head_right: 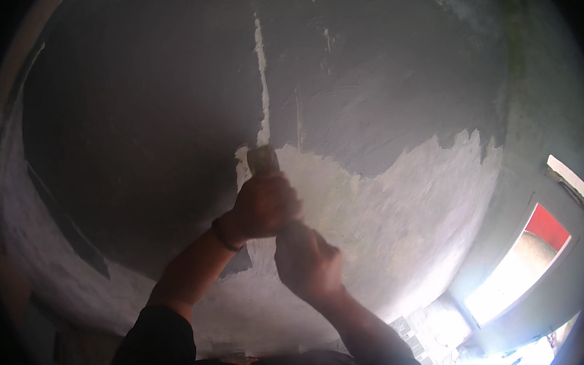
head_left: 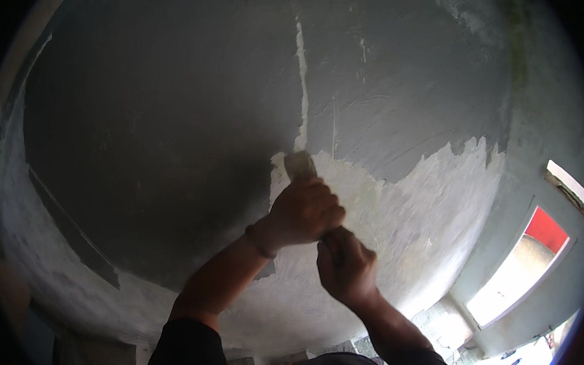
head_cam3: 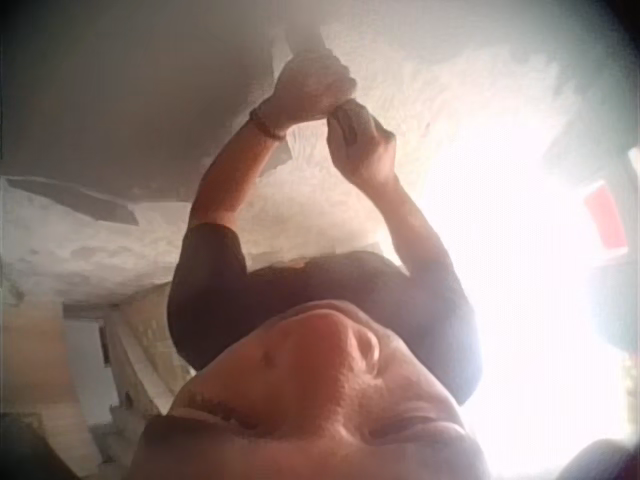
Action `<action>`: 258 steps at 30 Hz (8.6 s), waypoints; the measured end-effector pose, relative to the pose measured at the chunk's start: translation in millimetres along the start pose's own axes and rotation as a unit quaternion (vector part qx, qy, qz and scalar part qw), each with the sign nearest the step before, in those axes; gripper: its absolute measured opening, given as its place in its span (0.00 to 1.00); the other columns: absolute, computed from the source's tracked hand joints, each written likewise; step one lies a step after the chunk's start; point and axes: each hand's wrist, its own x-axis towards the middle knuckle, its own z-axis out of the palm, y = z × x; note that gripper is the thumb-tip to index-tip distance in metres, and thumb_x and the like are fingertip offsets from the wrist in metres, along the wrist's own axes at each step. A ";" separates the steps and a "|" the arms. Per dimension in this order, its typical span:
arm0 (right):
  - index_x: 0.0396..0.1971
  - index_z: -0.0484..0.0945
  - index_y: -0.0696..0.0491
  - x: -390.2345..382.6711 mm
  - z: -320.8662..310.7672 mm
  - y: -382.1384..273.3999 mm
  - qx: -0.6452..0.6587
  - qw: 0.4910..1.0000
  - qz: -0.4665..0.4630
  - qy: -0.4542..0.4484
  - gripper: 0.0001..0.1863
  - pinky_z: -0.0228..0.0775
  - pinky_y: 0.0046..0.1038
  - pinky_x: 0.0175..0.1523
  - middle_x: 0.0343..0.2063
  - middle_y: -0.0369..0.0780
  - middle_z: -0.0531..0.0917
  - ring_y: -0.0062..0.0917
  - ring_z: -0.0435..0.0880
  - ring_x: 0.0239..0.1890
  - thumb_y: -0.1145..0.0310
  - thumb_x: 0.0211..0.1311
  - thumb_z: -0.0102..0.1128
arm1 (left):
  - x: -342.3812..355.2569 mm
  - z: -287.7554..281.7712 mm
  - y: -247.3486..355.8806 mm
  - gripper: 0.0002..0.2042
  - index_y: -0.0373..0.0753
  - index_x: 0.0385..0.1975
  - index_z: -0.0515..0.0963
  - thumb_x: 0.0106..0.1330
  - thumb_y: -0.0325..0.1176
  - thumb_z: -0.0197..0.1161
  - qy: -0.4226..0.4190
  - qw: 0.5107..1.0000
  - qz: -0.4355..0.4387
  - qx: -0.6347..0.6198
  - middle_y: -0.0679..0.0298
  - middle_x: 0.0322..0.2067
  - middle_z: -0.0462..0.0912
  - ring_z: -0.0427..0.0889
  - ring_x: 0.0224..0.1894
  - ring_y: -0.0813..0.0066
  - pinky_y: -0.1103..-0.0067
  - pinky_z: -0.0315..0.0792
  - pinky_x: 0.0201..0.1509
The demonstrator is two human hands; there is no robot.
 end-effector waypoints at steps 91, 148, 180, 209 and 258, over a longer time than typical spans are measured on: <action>0.41 0.76 0.58 11.6 -5.5 4.7 0.010 1.000 0.007 0.027 0.10 0.80 0.33 0.31 0.27 0.47 0.85 0.40 0.88 0.26 0.78 0.61 0.64 | 13.8 0.8 -7.5 0.05 0.46 0.23 0.76 0.53 0.29 0.67 -0.033 0.999 0.013 0.001 0.66 0.23 0.75 0.82 0.30 0.68 0.69 0.80 0.48; 0.42 0.78 0.50 61.9 -6.6 8.9 0.002 0.999 0.025 0.037 0.08 0.79 0.34 0.29 0.31 0.38 0.84 0.35 0.86 0.29 0.72 0.63 0.62 | 57.0 -14.1 -46.4 0.06 0.44 0.24 0.74 0.56 0.32 0.65 0.000 0.999 0.017 0.034 0.66 0.22 0.76 0.82 0.31 0.68 0.70 0.76 0.44; 0.42 0.77 0.57 75.1 -13.6 14.0 -0.014 0.999 0.030 0.008 0.09 0.81 0.32 0.34 0.29 0.45 0.87 0.38 0.90 0.30 0.77 0.63 0.63 | 62.6 -9.0 -59.4 0.08 0.44 0.23 0.71 0.51 0.33 0.66 0.017 0.999 -0.002 0.036 0.66 0.19 0.73 0.79 0.27 0.66 0.69 0.73 0.35; 0.39 0.78 0.52 70.5 -15.4 15.8 -0.004 0.999 0.033 0.015 0.06 0.79 0.34 0.31 0.28 0.41 0.84 0.36 0.87 0.27 0.72 0.63 0.62 | 66.3 -10.6 -49.7 0.06 0.43 0.24 0.73 0.53 0.31 0.65 0.008 0.999 -0.010 0.042 0.66 0.22 0.75 0.80 0.28 0.66 0.69 0.74 0.39; 0.43 0.77 0.56 120.9 -20.9 21.9 -0.182 0.983 -0.013 0.018 0.08 0.80 0.30 0.30 0.27 0.44 0.86 0.35 0.89 0.27 0.75 0.66 0.62 | 94.7 -6.2 -89.9 0.06 0.45 0.25 0.75 0.54 0.36 0.66 0.030 0.998 -0.059 0.022 0.66 0.27 0.78 0.81 0.35 0.65 0.67 0.74 0.46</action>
